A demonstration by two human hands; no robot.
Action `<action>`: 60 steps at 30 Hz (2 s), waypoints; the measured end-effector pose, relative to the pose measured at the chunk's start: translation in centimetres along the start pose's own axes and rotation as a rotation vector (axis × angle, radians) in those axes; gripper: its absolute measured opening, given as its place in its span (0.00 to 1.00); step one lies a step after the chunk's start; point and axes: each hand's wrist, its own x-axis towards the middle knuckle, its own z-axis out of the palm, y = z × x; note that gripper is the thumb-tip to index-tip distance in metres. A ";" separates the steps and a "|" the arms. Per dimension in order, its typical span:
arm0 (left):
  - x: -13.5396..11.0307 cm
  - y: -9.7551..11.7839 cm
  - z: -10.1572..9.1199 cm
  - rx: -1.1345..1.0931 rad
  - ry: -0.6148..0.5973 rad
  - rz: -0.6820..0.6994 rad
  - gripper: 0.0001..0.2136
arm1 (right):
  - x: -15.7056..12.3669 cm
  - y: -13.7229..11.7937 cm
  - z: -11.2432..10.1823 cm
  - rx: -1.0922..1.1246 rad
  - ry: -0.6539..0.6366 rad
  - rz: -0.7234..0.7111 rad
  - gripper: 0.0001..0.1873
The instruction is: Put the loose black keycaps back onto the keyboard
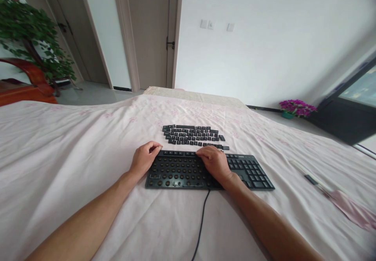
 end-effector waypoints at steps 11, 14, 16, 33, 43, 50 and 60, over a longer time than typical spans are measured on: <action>0.0 -0.2 0.0 0.001 0.001 0.003 0.13 | -0.3 -0.9 -0.9 -0.056 -0.037 -0.001 0.11; 0.0 -0.3 0.1 -0.009 -0.003 0.003 0.12 | -0.4 -0.9 -0.9 -0.045 -0.031 0.004 0.11; 0.0 -0.4 0.1 -0.011 -0.007 0.003 0.12 | -0.3 -0.9 -0.8 -0.043 -0.028 0.006 0.11; 0.1 -0.2 0.0 -0.012 -0.009 -0.002 0.11 | 0.2 0.1 -0.7 -0.012 -0.049 -0.085 0.11; 0.0 -0.3 0.1 -0.008 -0.008 0.003 0.12 | 0.1 -1.0 -1.7 -0.049 -0.112 -0.091 0.13; 0.0 -0.2 0.1 0.001 -0.008 -0.006 0.12 | 0.4 -0.8 -1.8 -0.067 -0.132 -0.167 0.22; -0.1 0.0 -0.1 0.010 -0.013 0.004 0.12 | 0.2 0.2 -1.3 0.051 -0.144 -0.092 0.27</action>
